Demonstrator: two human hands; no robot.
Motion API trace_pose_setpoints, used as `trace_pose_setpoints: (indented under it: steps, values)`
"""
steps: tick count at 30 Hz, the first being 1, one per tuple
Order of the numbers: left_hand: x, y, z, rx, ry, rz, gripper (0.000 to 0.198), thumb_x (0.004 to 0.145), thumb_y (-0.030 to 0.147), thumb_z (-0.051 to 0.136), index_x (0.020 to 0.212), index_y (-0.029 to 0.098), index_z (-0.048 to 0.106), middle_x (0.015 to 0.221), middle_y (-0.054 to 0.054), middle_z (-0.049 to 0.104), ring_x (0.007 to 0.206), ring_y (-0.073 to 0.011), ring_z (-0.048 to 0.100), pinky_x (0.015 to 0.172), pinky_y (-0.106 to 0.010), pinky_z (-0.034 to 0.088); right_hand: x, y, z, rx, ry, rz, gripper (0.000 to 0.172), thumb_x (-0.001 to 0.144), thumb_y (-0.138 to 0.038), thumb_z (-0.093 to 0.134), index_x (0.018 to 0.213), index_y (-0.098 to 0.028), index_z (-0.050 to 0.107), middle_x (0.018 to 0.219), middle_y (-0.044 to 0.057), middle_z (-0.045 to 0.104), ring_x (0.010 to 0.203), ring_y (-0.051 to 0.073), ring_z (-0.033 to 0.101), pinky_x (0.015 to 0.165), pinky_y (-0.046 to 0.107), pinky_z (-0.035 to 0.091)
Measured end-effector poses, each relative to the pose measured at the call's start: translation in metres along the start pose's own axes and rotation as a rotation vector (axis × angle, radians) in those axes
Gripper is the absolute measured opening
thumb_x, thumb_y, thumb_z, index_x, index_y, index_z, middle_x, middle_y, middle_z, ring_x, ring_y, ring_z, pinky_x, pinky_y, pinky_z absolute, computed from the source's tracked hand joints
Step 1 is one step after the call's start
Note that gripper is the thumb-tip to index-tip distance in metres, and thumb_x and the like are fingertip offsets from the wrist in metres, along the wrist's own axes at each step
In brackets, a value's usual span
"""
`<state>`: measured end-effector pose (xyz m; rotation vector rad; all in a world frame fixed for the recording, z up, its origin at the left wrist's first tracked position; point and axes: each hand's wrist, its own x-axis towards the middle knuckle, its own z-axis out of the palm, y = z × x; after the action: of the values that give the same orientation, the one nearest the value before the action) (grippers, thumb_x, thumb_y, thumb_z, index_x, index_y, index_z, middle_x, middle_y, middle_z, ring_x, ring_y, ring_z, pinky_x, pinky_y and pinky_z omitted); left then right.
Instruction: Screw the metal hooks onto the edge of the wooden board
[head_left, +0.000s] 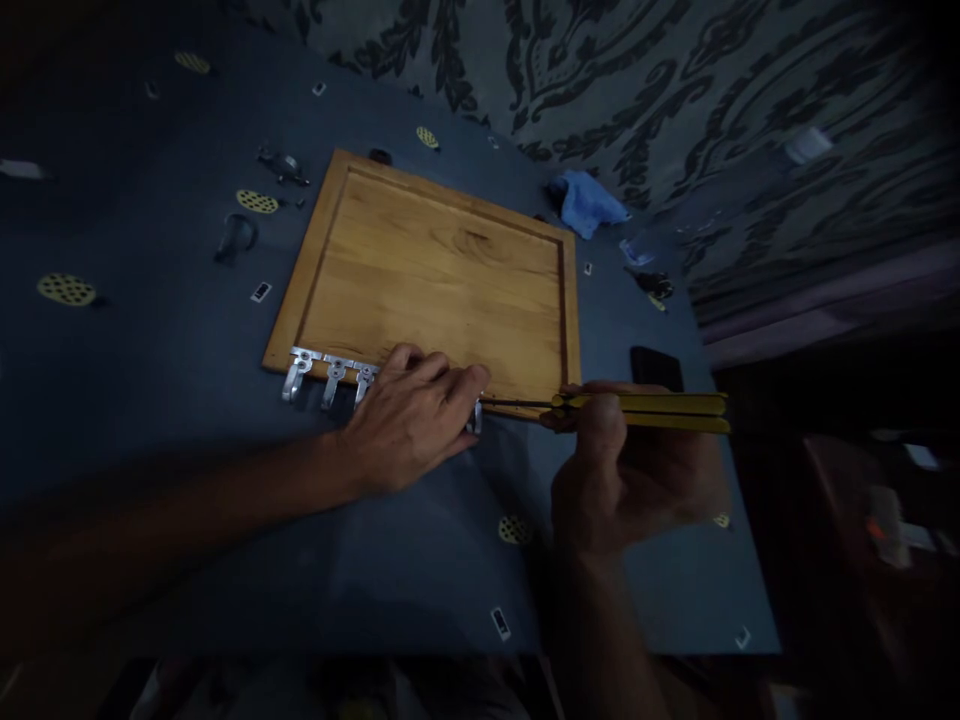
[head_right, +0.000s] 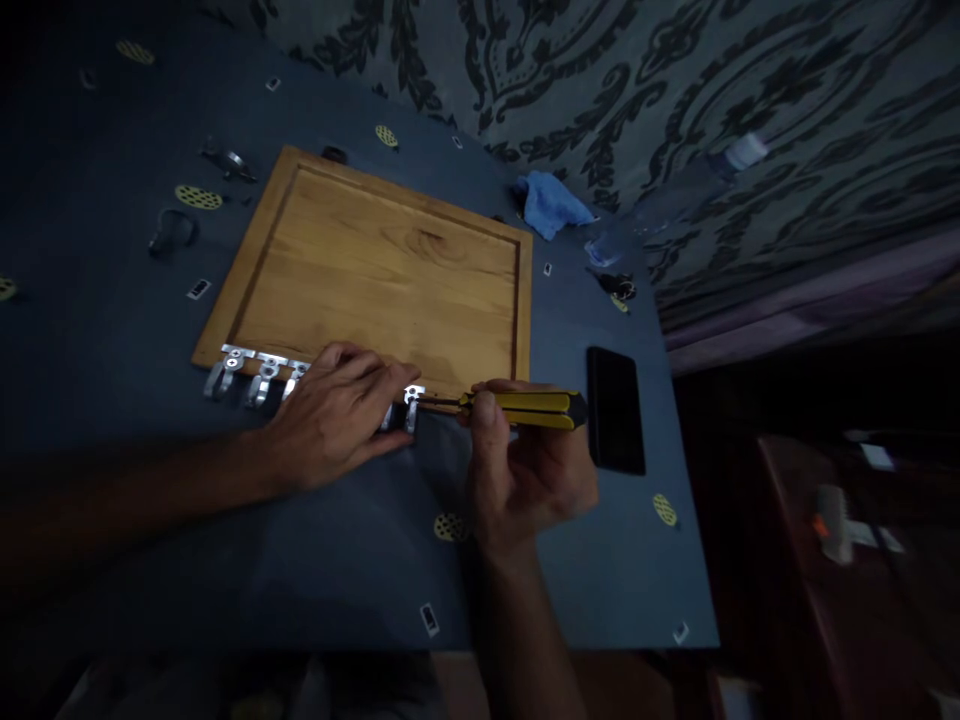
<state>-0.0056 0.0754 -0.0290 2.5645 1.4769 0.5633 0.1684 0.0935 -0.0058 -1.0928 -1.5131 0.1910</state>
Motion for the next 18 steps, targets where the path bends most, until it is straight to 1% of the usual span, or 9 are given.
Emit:
trace_pose_setpoints:
  steps: [3, 8, 11, 15, 18]
  values:
    - [0.0, 0.0, -0.001, -0.004, -0.004, -0.003, 0.045, 0.097, 0.035, 0.072, 0.129, 0.012, 0.051, 0.12, -0.011, 0.074, 0.108, -0.0276, 0.065, 0.093, -0.041, 0.036, -0.003, 0.004, -0.003, -0.074, -0.04, -0.008, 0.009, 0.09, -0.029, 0.074, 0.087, -0.02, 0.074, 0.073, -0.002, 0.072, 0.058, 0.013, 0.068, 0.053, 0.026, 0.055]
    - [0.002, 0.001, -0.002, -0.002, -0.012, -0.006, 0.043, 0.097, 0.036, 0.073, 0.127, 0.013, 0.052, 0.119, -0.01, 0.075, 0.107, -0.0272, 0.065, 0.092, -0.04, 0.036, -0.007, 0.009, -0.007, -0.125, -0.124, 0.028, 0.012, 0.095, -0.033, 0.071, 0.094, -0.021, 0.073, 0.084, 0.0, 0.074, 0.065, 0.015, 0.07, 0.057, 0.029, 0.056]
    - [0.002, 0.001, -0.002, 0.001, -0.003, -0.012, 0.043, 0.097, 0.035, 0.073, 0.126, 0.013, 0.052, 0.115, -0.009, 0.075, 0.106, -0.0272, 0.065, 0.092, -0.04, 0.036, -0.004, 0.008, -0.008, -0.044, -0.159, 0.03, 0.008, 0.093, -0.03, 0.074, 0.091, -0.022, 0.073, 0.083, 0.0, 0.075, 0.067, 0.016, 0.072, 0.059, 0.031, 0.057]
    - [0.001, 0.001, 0.0, -0.008, 0.01, -0.015, 0.04, 0.097, 0.035, 0.071, 0.125, 0.015, 0.052, 0.114, -0.009, 0.076, 0.105, -0.0271, 0.065, 0.093, -0.041, 0.036, 0.002, 0.004, -0.01, 0.109, -0.278, 0.011, 0.002, 0.092, -0.025, 0.074, 0.091, -0.024, 0.074, 0.085, 0.0, 0.075, 0.074, 0.019, 0.074, 0.062, 0.034, 0.058]
    - [0.001, 0.001, 0.0, -0.014, 0.002, -0.016, 0.04, 0.098, 0.035, 0.07, 0.127, 0.014, 0.051, 0.115, -0.009, 0.076, 0.105, -0.0268, 0.065, 0.093, -0.04, 0.036, 0.006, 0.002, -0.013, 0.157, -0.321, 0.017, 0.002, 0.092, -0.024, 0.074, 0.093, -0.024, 0.076, 0.087, 0.0, 0.077, 0.07, 0.017, 0.072, 0.062, 0.034, 0.059]
